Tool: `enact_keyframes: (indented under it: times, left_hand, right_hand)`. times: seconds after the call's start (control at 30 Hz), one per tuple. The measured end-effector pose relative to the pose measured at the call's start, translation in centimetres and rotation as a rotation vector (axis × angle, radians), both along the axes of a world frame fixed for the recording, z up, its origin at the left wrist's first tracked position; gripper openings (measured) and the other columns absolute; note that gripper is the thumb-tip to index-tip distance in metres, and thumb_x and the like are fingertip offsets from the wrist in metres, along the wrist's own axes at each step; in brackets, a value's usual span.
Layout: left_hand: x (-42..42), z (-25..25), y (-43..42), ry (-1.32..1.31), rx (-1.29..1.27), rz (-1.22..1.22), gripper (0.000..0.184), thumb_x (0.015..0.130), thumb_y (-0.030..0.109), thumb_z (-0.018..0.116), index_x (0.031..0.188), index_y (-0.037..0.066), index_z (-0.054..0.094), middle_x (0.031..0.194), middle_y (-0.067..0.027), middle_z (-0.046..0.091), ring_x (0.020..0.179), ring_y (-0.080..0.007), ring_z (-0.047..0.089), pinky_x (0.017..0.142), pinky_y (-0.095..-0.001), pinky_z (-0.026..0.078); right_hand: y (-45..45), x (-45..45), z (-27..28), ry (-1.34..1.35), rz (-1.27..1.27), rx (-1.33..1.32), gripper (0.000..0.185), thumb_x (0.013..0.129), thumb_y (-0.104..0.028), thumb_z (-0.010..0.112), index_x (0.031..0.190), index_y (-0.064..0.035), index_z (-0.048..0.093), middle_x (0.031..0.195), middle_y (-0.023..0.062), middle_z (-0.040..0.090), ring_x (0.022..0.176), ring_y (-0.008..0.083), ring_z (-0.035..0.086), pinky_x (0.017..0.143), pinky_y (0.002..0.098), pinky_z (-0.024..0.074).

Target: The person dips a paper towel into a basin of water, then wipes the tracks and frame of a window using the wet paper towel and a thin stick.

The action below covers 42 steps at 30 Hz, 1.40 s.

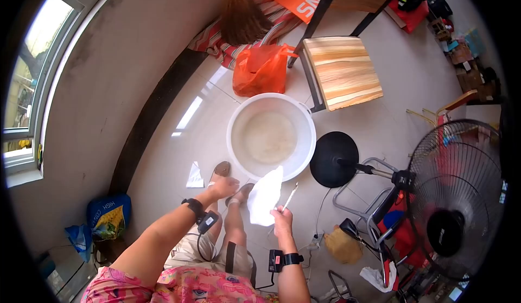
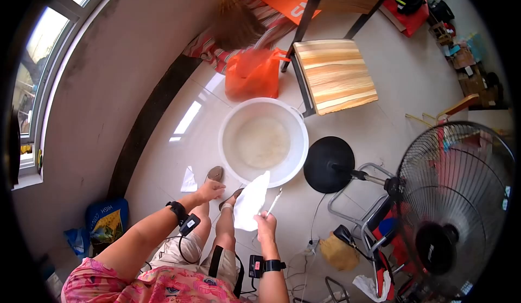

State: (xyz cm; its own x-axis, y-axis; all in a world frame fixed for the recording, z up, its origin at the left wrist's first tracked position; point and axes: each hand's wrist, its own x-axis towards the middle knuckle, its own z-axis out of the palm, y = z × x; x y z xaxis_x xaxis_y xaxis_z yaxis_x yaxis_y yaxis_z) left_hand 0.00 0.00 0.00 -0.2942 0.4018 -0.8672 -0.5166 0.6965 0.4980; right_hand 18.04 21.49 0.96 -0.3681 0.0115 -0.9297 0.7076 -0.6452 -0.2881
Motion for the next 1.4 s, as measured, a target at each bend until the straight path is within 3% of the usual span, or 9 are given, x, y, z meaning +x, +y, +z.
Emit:
enact_keyframes:
  times: [0.07, 0.1, 0.2, 0.27, 0.5, 0.67, 0.73, 1.03, 1.4]
  left_hand:
    - [1.3, 0.3, -2.1, 0.063, -0.326, 0.055, 0.035, 0.079, 0.027, 0.053, 0.105, 0.004, 0.059, 0.082, -0.0118, 0.063, 0.078, -0.0204, 0.059, 0.072, -0.0295, 0.046]
    - [-8.9, -8.7, 4.1, 0.118, -0.282, 0.212, 0.035, 0.078, 0.024, 0.052, 0.107, 0.004, 0.057, 0.082, -0.011, 0.063, 0.078, -0.0206, 0.06, 0.07, -0.0301, 0.047]
    - [-6.2, -15.2, -1.6, 0.099, -0.431, 0.288, 0.041, 0.077, 0.022, 0.053, 0.113, 0.003, 0.053, 0.09, -0.0157, 0.062, 0.082, -0.0226, 0.061, 0.073, -0.0318, 0.048]
    - [-5.0, -20.4, -5.6, 0.093, -0.532, 0.307, 0.047, 0.074, 0.023, 0.057, 0.115, 0.0, 0.05, 0.105, -0.0228, 0.056, 0.097, -0.03, 0.056, 0.083, -0.036, 0.045]
    - [-3.2, -28.9, -11.0, 0.151, -0.732, 0.086, 0.057, 0.067, 0.03, 0.065, 0.114, 0.001, 0.05, 0.116, -0.0243, 0.046, 0.108, -0.0378, 0.045, 0.097, -0.0373, 0.035]
    - [0.0, -40.0, -11.5, 0.095, -0.681, 0.058, 0.062, 0.067, 0.036, 0.065, 0.118, 0.005, 0.048, 0.137, -0.0293, 0.006, 0.117, -0.0444, 0.035, 0.099, -0.0382, 0.032]
    - [0.2, -42.7, -11.4, 0.097, -0.629, 0.056, 0.063, 0.067, 0.036, 0.065, 0.118, 0.004, 0.047, 0.137, -0.0294, 0.009, 0.118, -0.0434, 0.034, 0.1, -0.0383, 0.031]
    - [2.0, -45.5, -10.8, 0.178, -0.542, 0.127, 0.076, 0.067, 0.036, 0.064, 0.126, -0.002, 0.035, 0.125, -0.0311, 0.033, 0.123, -0.0393, 0.026, 0.101, -0.0376, 0.028]
    - [-0.8, -45.1, -11.4, 0.093, -0.578, 0.072, 0.061, 0.071, 0.043, 0.06, 0.113, 0.0, 0.053, 0.122, -0.0258, 0.042, 0.125, -0.0435, 0.016, 0.105, -0.0431, 0.014]
  right_hand:
    - [0.9, 3.4, 1.4, 0.011, 0.001, 0.258, 0.016, 0.07, 0.0, 0.052, 0.086, -0.0031, 0.053, 0.077, 0.0025, 0.055, 0.066, 0.0111, 0.052, 0.054, 0.0246, 0.0394]
    - [6.7, -5.3, -7.6, 0.115, 0.003, 0.41, 0.016, 0.07, 0.0, 0.052, 0.086, -0.0031, 0.053, 0.077, 0.0025, 0.055, 0.066, 0.0111, 0.052, 0.054, 0.0246, 0.0394]
    - [7.0, -2.1, -6.9, -0.094, 0.099, 0.61, 0.013, 0.07, -0.001, 0.048, 0.082, 0.0, 0.053, 0.073, 0.0072, 0.056, 0.066, 0.0165, 0.053, 0.058, 0.0288, 0.0416]
    - [7.2, -0.9, -8.0, -0.051, 0.676, 0.89, 0.015, 0.07, -0.004, 0.047, 0.082, 0.0012, 0.054, 0.071, 0.0167, 0.057, 0.067, 0.0287, 0.056, 0.061, 0.0354, 0.044]
    - [2.9, 0.3, -8.3, 0.303, 1.049, 0.673, 0.02, 0.07, -0.008, 0.044, 0.083, 0.0008, 0.057, 0.071, 0.0243, 0.056, 0.068, 0.0388, 0.056, 0.061, 0.0403, 0.045]
    - [5.3, 0.5, -11.2, -0.071, 1.043, 0.945, 0.028, 0.069, -0.003, 0.043, 0.092, -0.0015, 0.058, 0.082, 0.0185, 0.057, 0.076, 0.0359, 0.053, 0.068, 0.0432, 0.0429]
    - [5.7, -1.0, -12.0, -0.016, 1.069, 1.003, 0.027, 0.068, -0.003, 0.043, 0.091, -0.0016, 0.059, 0.079, 0.0183, 0.057, 0.074, 0.036, 0.053, 0.068, 0.0431, 0.043]
    - [4.8, -1.8, -13.2, 0.13, 1.055, 1.122, 0.026, 0.067, -0.001, 0.043, 0.086, -0.002, 0.06, 0.074, 0.0174, 0.057, 0.07, 0.0362, 0.053, 0.065, 0.043, 0.0423]
    - [3.8, -3.2, -12.0, 0.017, 1.057, 1.092, 0.015, 0.067, -0.003, 0.043, 0.076, -0.0014, 0.054, 0.07, 0.018, 0.052, 0.066, 0.0379, 0.049, 0.06, 0.0452, 0.0392]
